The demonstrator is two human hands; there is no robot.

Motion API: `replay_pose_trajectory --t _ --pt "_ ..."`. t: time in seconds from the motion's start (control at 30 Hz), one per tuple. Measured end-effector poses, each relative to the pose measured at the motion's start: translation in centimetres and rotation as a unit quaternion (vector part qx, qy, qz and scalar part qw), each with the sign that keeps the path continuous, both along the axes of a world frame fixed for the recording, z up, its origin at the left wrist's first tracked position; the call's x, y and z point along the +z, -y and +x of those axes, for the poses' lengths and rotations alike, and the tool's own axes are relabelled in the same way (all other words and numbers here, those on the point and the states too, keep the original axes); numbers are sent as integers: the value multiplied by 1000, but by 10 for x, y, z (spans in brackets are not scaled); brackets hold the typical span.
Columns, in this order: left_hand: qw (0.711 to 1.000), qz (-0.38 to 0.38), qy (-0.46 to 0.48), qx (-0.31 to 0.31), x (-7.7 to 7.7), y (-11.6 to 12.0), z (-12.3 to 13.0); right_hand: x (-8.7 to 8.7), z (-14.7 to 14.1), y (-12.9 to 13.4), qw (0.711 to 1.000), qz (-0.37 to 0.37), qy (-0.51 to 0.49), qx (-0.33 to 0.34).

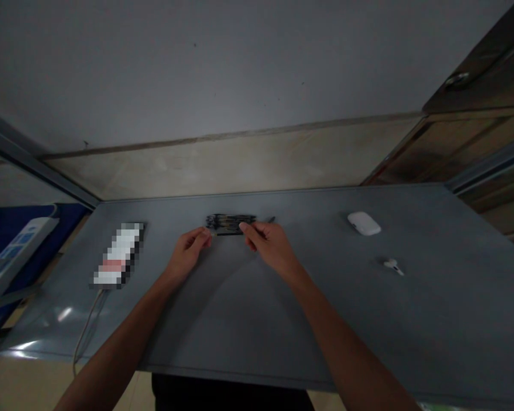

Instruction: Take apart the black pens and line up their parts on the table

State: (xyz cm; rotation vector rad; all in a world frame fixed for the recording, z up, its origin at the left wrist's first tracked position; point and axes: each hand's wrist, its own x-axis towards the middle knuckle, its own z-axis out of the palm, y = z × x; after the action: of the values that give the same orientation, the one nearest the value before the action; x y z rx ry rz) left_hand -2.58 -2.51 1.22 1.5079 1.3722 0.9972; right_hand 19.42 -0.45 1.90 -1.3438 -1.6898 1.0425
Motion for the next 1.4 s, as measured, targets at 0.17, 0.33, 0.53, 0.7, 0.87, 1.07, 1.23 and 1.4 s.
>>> replay_pose_trajectory --t 0.17,0.33,0.53,0.7,0.87,1.07,1.23,1.4 --pt "1000 -1 13 26 -3 -2 0 -3 -1 -2 999 12 -35 -3" --pt "1000 7 -3 19 -1 -3 0 -3 0 -3 999 11 -47 -6" --pt "1000 4 -7 -6 -4 0 2 1 1 0 999 -1 -44 -12" --pt "999 -1 24 29 -9 -1 2 0 0 -2 998 3 -58 25" --pt "1000 19 14 7 -5 0 3 0 1 -2 997 16 -71 23" --pt "1000 8 10 14 -3 3 6 6 2 2 999 4 -52 -2" --pt "998 1 46 39 -8 1 5 5 0 1 998 11 -58 24" --pt "999 13 30 30 -7 -1 2 4 -1 0 997 27 -65 12"
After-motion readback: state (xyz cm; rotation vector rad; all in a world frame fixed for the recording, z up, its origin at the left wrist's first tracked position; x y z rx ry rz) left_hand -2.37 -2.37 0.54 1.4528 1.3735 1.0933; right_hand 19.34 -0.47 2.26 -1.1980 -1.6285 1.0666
